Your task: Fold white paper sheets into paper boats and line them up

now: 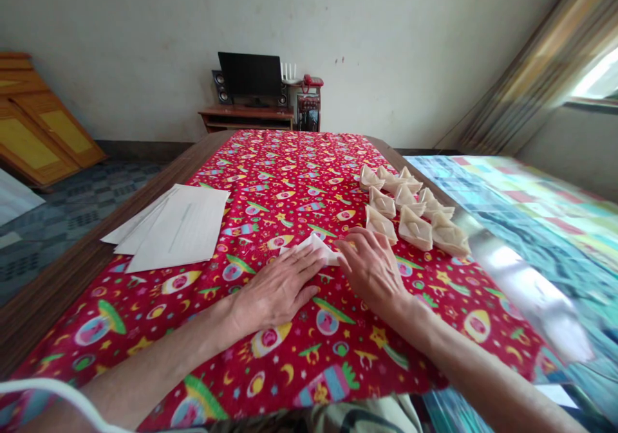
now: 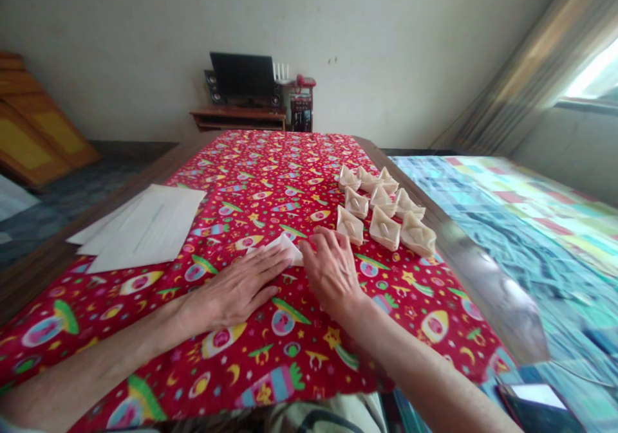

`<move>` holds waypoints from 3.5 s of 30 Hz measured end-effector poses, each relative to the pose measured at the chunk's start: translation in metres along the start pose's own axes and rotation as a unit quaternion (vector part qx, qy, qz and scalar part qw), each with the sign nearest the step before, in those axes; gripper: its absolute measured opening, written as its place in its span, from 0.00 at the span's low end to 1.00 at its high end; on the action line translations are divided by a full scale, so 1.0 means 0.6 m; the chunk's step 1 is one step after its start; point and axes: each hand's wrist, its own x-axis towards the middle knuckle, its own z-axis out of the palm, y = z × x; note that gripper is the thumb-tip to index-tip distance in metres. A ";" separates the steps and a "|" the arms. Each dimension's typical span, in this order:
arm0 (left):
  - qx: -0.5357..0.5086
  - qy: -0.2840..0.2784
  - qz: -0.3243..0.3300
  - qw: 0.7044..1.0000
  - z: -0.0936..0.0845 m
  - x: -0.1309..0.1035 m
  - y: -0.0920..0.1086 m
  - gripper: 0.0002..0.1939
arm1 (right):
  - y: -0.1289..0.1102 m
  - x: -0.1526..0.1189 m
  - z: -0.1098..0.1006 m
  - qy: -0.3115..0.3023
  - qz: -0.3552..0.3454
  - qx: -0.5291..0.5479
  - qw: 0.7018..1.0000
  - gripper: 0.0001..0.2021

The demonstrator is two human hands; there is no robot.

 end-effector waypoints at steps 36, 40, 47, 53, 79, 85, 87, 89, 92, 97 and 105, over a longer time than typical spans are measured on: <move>-0.086 0.138 -0.027 0.986 0.011 0.003 -0.092 0.17 | 0.001 0.028 0.037 -0.074 -0.088 0.090 0.989 0.09; -0.101 0.146 -0.028 0.984 0.009 0.005 -0.090 0.16 | 0.009 0.026 0.040 -0.068 -0.110 0.092 0.987 0.11; -0.102 0.147 -0.070 0.981 0.011 0.007 -0.078 0.15 | -0.036 0.055 0.018 -0.085 -0.118 -0.037 0.989 0.09; -0.185 0.265 -0.228 0.919 0.009 0.012 -0.064 0.39 | -0.047 0.078 0.020 -0.034 -0.064 -0.028 0.997 0.09; -0.181 0.247 -0.269 0.913 -0.034 0.028 -0.034 0.19 | -0.046 0.077 0.018 -0.059 0.134 0.085 0.986 0.11; -0.168 0.214 -0.223 0.936 -0.004 0.024 -0.056 0.10 | -0.048 0.070 0.033 -0.046 0.121 0.165 0.978 0.11; -0.162 0.192 -0.215 0.944 0.002 0.022 -0.062 0.10 | -0.049 0.066 0.034 -0.046 0.115 0.164 0.979 0.12; -0.148 0.176 -0.200 0.952 0.002 0.019 -0.066 0.11 | -0.048 0.062 0.031 -0.054 0.101 0.151 0.982 0.13; -0.119 0.139 -0.169 0.968 -0.005 0.016 -0.063 0.14 | -0.044 0.055 0.027 -0.078 0.083 0.114 0.987 0.11; -0.009 0.033 -0.158 0.987 -0.020 0.011 -0.047 0.14 | -0.041 0.050 0.022 -0.115 0.050 0.046 0.991 0.09; 0.084 -0.018 -0.103 0.991 -0.031 0.011 -0.050 0.12 | -0.045 0.053 0.029 -0.119 0.025 -0.002 0.993 0.09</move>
